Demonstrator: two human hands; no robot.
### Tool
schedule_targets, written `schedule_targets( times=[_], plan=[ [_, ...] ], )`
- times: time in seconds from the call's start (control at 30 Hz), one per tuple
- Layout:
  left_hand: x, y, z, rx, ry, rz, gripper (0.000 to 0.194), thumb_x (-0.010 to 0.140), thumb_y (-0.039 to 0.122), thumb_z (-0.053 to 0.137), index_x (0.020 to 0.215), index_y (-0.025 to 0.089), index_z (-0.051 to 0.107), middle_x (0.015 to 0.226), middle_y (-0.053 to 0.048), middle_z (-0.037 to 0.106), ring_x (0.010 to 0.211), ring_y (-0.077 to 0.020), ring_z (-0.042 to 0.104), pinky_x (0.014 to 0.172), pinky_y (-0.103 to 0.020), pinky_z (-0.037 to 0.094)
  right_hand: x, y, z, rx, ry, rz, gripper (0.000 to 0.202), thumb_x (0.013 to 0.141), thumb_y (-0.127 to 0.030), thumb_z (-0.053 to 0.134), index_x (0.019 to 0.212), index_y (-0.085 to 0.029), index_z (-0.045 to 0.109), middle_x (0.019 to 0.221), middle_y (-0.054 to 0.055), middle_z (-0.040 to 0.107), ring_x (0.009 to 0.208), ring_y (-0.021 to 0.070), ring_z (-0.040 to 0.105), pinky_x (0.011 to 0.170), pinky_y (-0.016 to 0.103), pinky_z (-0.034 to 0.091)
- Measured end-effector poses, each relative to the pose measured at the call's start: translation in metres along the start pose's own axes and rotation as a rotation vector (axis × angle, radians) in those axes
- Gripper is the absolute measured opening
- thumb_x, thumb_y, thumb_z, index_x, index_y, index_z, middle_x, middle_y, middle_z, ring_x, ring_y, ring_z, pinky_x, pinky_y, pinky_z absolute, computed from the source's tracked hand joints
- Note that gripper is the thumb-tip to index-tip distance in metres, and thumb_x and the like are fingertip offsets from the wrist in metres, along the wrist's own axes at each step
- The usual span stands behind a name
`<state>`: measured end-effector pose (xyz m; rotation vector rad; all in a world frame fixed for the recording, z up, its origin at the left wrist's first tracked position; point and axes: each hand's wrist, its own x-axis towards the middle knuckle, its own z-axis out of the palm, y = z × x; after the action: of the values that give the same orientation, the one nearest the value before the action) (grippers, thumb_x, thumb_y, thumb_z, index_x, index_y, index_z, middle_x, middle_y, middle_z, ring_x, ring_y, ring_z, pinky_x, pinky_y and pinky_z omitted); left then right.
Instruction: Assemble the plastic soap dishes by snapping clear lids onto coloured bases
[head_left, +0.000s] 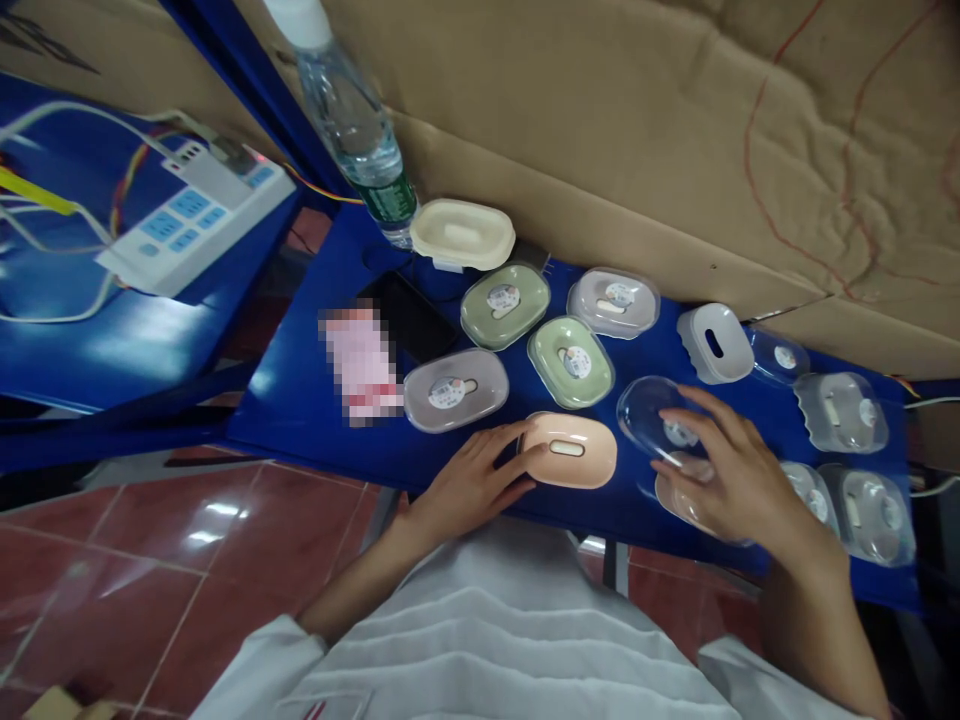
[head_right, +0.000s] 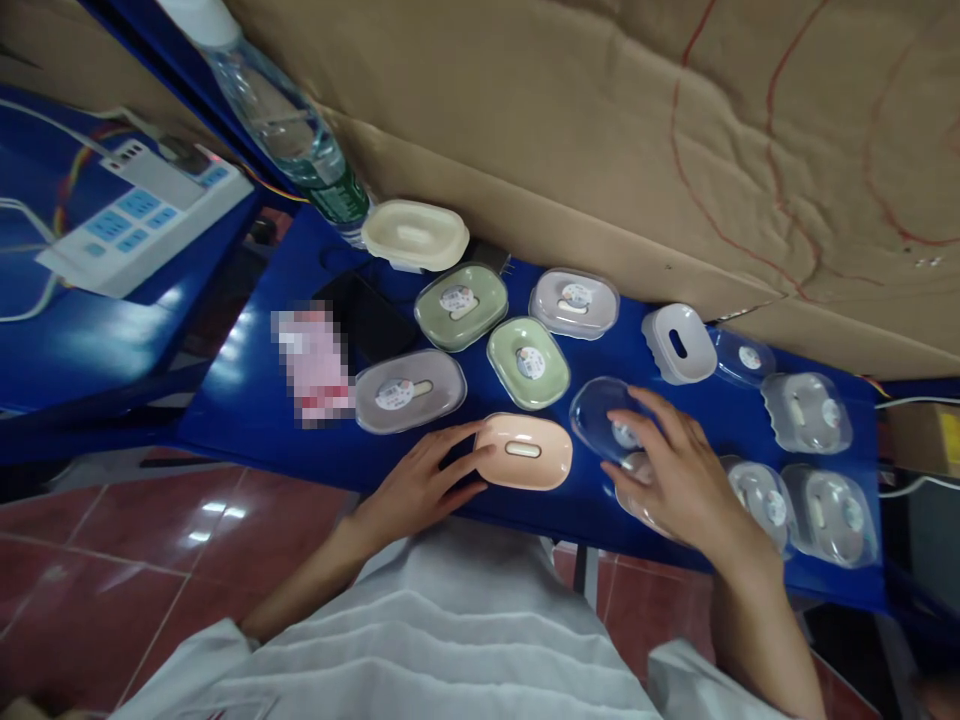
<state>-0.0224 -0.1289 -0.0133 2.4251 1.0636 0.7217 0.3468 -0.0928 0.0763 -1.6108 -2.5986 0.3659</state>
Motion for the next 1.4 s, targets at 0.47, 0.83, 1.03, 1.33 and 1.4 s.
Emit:
schedule_targets(
  times=[0.47,0.83,1.03,1.33,1.4],
  plan=[
    [0.000,-0.008,0.008,-0.161,-0.003,-0.041,0.061,0.108,0.024,0.062,0.166,0.024,0.040,0.164,-0.020,0.054,0.151,-0.0299,0.057,0.118,-0.046,0.058,0.017,-0.072,0.067,0.224,-0.034,-0.310,0.046,0.104,-0.029,0.067,0.149,-0.030,0.062,0.174,0.009,0.043,0.166,0.0338,0.032,0.130,0.064,0.036],
    [0.003,-0.012,0.013,-0.193,0.002,-0.083,0.061,0.107,0.032,0.066,0.163,0.023,0.044,0.163,-0.020,0.054,0.151,-0.0298,0.058,0.119,-0.046,0.057,0.022,-0.062,0.081,0.103,0.025,-0.274,0.059,0.098,-0.047,0.077,0.153,-0.032,0.062,0.168,0.011,0.050,0.154,0.0372,0.046,0.118,0.056,0.051],
    [0.004,-0.012,0.013,-0.190,0.015,-0.116,0.062,0.108,0.032,0.064,0.165,0.025,0.040,0.164,-0.019,0.054,0.153,-0.0292,0.055,0.121,-0.047,0.056,0.021,-0.067,0.094,0.040,0.067,-0.237,0.061,0.098,-0.050,0.076,0.156,-0.035,0.060,0.163,0.012,0.055,0.148,0.0379,0.051,0.110,0.055,0.053],
    [-0.009,-0.007,-0.019,-0.016,0.130,0.035,0.047,0.105,0.011,0.057,0.150,0.026,0.059,0.146,-0.011,0.070,0.134,-0.0233,0.069,0.110,-0.039,0.061,-0.001,-0.074,0.096,0.066,0.151,-0.156,0.066,0.099,-0.047,0.076,0.160,-0.033,0.053,0.162,0.015,0.054,0.148,0.0392,0.051,0.114,0.058,0.051],
    [-0.019,-0.021,-0.043,0.100,0.385,-0.067,0.042,0.100,0.012,0.064,0.138,0.028,0.067,0.136,-0.008,0.073,0.128,-0.0243,0.070,0.109,-0.041,0.060,-0.005,-0.068,0.096,0.073,0.183,-0.124,0.068,0.099,-0.046,0.076,0.160,-0.033,0.050,0.163,0.016,0.052,0.146,0.0401,0.053,0.113,0.059,0.052]
  ],
)
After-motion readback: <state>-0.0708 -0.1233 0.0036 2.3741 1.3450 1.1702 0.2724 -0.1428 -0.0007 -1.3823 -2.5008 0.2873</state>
